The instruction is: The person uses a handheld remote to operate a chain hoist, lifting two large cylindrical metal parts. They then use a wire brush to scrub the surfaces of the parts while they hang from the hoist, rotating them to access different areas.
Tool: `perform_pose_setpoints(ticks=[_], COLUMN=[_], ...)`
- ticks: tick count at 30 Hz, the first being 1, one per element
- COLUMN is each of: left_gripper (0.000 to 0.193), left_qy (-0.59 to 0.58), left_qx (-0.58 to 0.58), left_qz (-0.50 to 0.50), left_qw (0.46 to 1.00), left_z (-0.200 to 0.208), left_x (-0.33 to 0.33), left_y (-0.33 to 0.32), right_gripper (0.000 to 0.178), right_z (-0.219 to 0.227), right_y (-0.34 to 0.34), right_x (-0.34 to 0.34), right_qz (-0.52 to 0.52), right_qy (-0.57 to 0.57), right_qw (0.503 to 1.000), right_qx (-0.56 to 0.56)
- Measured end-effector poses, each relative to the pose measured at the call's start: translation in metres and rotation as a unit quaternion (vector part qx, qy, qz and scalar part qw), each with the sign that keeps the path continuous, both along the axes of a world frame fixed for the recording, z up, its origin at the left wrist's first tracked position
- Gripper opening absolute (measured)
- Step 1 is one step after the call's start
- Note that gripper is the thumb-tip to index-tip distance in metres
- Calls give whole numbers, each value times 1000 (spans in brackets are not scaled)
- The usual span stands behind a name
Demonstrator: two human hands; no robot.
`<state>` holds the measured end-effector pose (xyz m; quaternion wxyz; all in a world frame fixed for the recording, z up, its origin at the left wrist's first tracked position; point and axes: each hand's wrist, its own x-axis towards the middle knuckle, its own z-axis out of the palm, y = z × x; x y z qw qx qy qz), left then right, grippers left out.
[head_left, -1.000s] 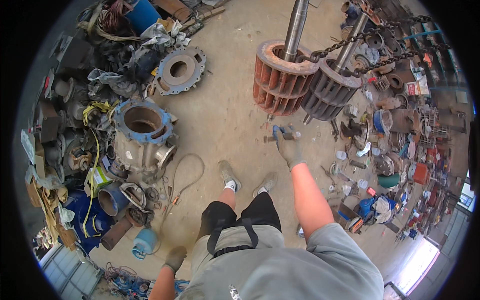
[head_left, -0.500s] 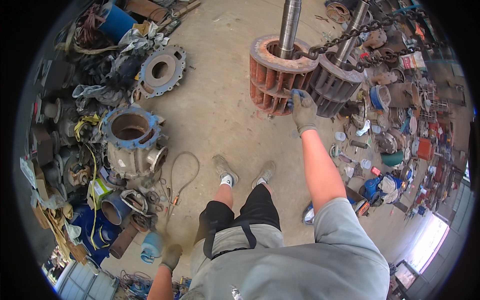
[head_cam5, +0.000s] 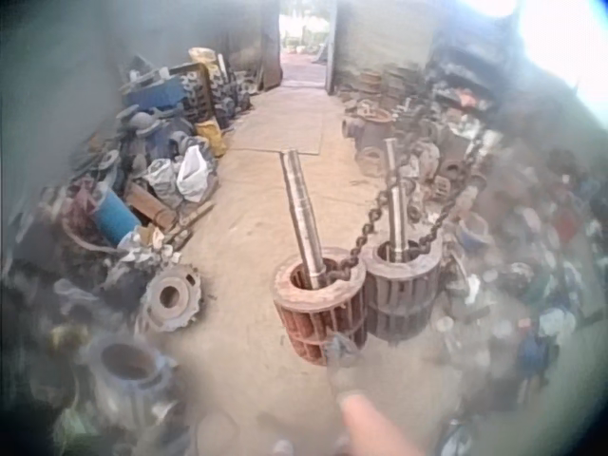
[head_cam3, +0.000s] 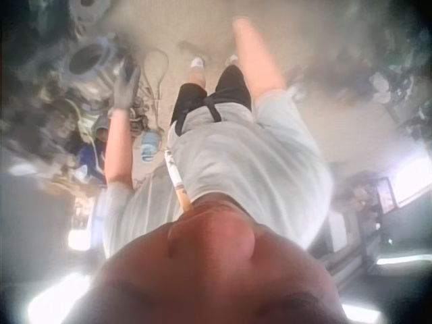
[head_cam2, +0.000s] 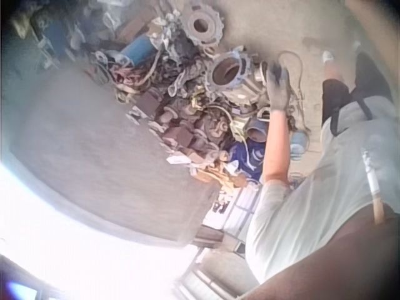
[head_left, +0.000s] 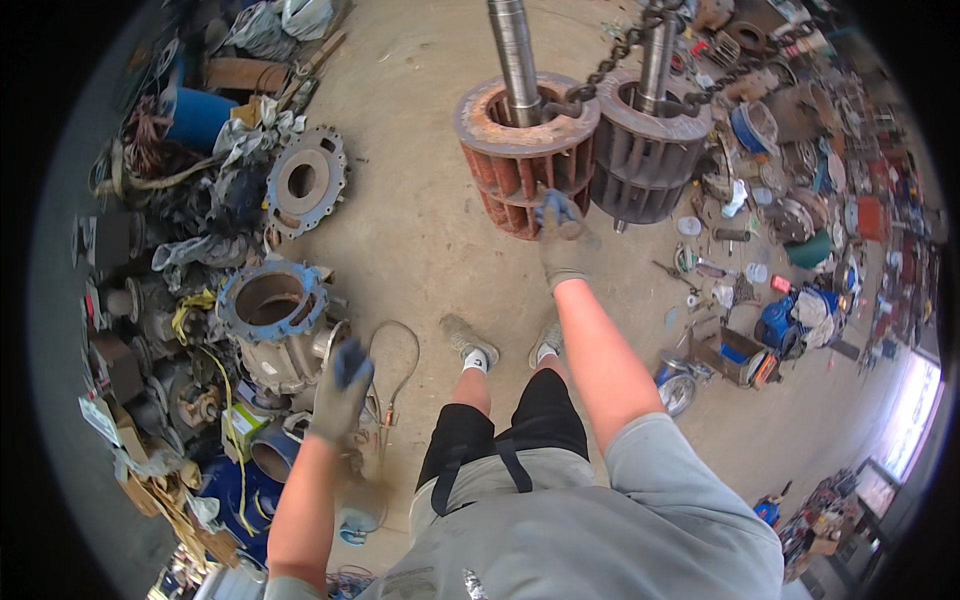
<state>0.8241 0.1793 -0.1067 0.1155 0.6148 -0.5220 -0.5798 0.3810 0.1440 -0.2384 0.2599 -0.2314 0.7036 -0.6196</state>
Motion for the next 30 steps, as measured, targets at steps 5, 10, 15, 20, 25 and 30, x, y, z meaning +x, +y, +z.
perform_pose_setpoints(ticks=[5,10,15,20,25,30], left_gripper=[86,96,96,93,89,81], left_qy=[-4,-136,-251,-191,-238,-266], left_qx=[-256,-332,-267,-221,-224,-197], left_qz=[-216,-366,-430,-424,-448,-446], left_qw=[942,859,825,858,832,831], left_z=[-7,-18,-44,-43,-20,-12], left_x=[-169,-292,-326,-303,-295,-282], left_y=[-113,-160,-176,-194,-206,-219], right_gripper=[25,24,19,18,16,18], right_z=[44,40,6,6,15,24], right_y=[49,56,39,29,11,4], right_x=[1,-1,2,13,15,22], right_qz=[-37,-20,85,127,131,148], right_qy=[-147,2,247,240,206,184], right_qw=[988,999,965,960,967,972], right_qx=[-22,-46,-22,-67,-79,-7])
